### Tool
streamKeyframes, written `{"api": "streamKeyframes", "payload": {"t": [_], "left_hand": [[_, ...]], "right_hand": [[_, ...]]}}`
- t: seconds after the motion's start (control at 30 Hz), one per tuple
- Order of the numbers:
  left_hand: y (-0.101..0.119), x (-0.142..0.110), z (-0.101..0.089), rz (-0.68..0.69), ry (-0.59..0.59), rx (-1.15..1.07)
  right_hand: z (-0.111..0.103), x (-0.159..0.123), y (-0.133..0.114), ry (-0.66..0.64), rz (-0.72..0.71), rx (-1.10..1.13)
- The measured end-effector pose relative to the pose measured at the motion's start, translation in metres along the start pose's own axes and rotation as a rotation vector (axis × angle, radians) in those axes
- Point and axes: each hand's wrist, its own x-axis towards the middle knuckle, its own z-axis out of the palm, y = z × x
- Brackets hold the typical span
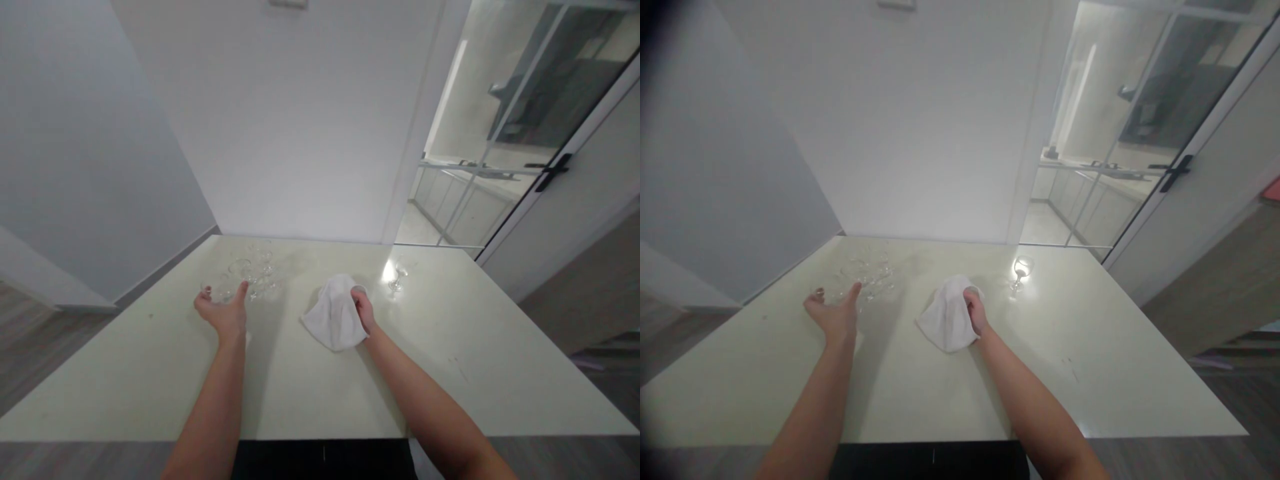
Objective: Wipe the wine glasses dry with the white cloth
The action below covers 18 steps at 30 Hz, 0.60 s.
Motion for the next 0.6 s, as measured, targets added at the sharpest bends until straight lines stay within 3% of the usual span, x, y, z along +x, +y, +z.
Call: {"api": "streamKeyframes", "payload": {"t": [0.2,0.33,0.43,0.47,0.53,0.57,0.6], "left_hand": [[-0.001,0.0,-0.002,0.039,-0.022,-0.072],[0.009,0.003,-0.008,0.051,0.145,-0.154],[0.032,-0.005,-0.019,0.087,0.218,-0.228],[0.042,-0.011,-0.022,0.088,0.182,-0.279],[0.064,-0.029,-0.027,0.073,-0.04,-0.401],[0.075,-0.041,-0.027,0.062,-0.207,-0.45],[0.084,-0.053,-0.025,0.047,-0.448,-0.482]], "right_hand": [[0.002,0.0,0.0,0.05,-0.024,0.187],[0.002,0.0,-0.005,-0.028,0.031,0.357],[0.004,0.0,-0.004,-0.088,0.078,0.413],[0.005,-0.001,-0.004,-0.092,0.08,0.423],[0.008,-0.002,-0.002,-0.096,0.079,0.432],[0.009,-0.003,-0.001,-0.095,0.076,0.434],[0.011,-0.004,-0.001,-0.096,0.073,0.436]]}}
